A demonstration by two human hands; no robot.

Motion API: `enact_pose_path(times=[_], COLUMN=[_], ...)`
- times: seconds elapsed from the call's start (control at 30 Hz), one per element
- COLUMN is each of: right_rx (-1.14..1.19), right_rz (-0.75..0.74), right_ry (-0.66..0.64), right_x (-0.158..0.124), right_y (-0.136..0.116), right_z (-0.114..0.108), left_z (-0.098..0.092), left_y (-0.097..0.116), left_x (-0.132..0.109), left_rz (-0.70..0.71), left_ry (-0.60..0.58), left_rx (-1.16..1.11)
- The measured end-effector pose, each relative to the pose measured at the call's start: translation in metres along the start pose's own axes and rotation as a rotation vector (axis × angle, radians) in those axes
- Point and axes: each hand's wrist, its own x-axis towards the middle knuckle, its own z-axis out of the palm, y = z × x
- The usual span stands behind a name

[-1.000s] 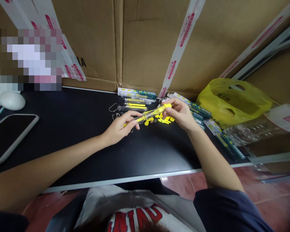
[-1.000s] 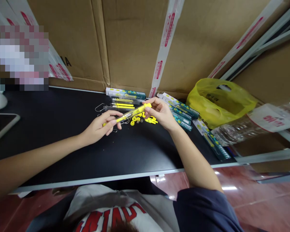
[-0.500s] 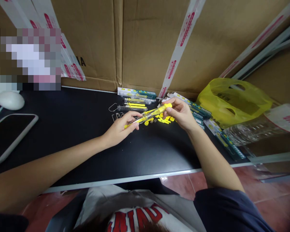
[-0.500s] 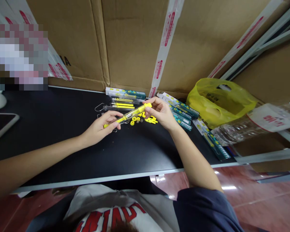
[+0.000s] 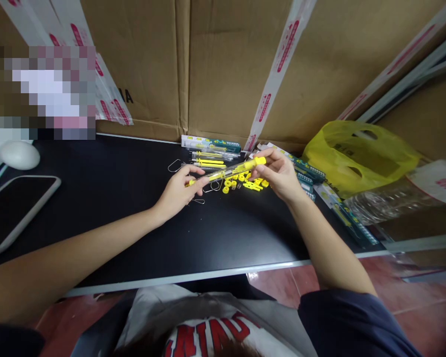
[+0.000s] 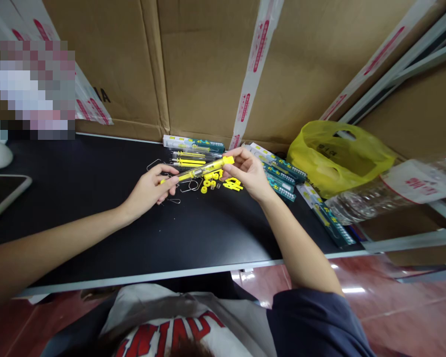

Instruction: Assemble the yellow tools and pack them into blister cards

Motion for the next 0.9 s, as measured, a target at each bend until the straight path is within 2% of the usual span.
enact_pose_path(times=[0.13,0.27,0.37,0.47,0.67,0.9], right_rx=[-0.031,-0.066,-0.085,-0.098,-0.089,-0.095], right_rz=[-0.022,-0.055,-0.072,-0.077,-0.058,-0.09], right_ry=[0.023,0.046,0.099,0.147,0.181,0.201], right_x=[-0.002,-0.002,-0.001,0.0,0.001,0.0], right_y=[0.0,0.002,0.003,0.005,0.007,0.007], right_z=[0.004,0.007,0.006,0.003,0.005,0.007], left_z=[0.0,0.004,0.007,0.009,0.013,0.011], left_y=[-0.002,0.003,0.007,0.01,0.013,0.008], left_x=[0.004,0.003,0.0,-0.004,-0.006,-0.004], left_rz=[-0.096,-0.237,-0.246,-0.268,-0.331,-0.313], left_ry=[0.068,0.166,0.164,0.161,0.223,0.273], left_rx=[-0.008,-0.197,-0.395,-0.496,-0.521,-0.511])
